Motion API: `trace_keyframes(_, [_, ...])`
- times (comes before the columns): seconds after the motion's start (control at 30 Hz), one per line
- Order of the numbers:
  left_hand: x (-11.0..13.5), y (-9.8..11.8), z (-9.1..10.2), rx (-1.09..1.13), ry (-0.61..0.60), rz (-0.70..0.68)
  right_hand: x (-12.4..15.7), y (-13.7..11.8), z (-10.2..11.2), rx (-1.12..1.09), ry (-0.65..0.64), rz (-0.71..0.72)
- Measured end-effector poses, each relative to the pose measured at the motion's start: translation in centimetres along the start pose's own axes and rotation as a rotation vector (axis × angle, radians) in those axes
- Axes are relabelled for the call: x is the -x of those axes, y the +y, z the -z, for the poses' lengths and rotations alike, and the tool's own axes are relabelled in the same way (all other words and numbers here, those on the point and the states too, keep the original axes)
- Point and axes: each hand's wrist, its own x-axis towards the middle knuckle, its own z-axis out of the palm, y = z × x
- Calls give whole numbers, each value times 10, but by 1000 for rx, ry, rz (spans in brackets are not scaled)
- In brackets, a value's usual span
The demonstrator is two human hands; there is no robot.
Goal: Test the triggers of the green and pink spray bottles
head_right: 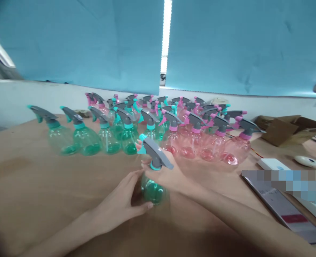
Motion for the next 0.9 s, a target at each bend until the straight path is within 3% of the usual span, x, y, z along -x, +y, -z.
trace_keyframes(0.13, [27, -2, 22, 45, 96, 8, -11, -14, -41, -205, -10, 71])
trace_keyframes(0.27, [55, -7, 38, 52, 261, 86, -21, -31, -82, -216, -24, 127])
trace_keyframes(0.5, [95, -42, 53, -32, 580, 253, -43, -80, -145, -343, -156, 196])
trace_keyframes(0.73, [128, -77, 93, 59, 692, 333, -75, -96, -156, -178, -414, 417])
trace_keyframes(0.9, [138, -126, 132, -10, 842, 423, -101, -93, -162, -77, -405, 268])
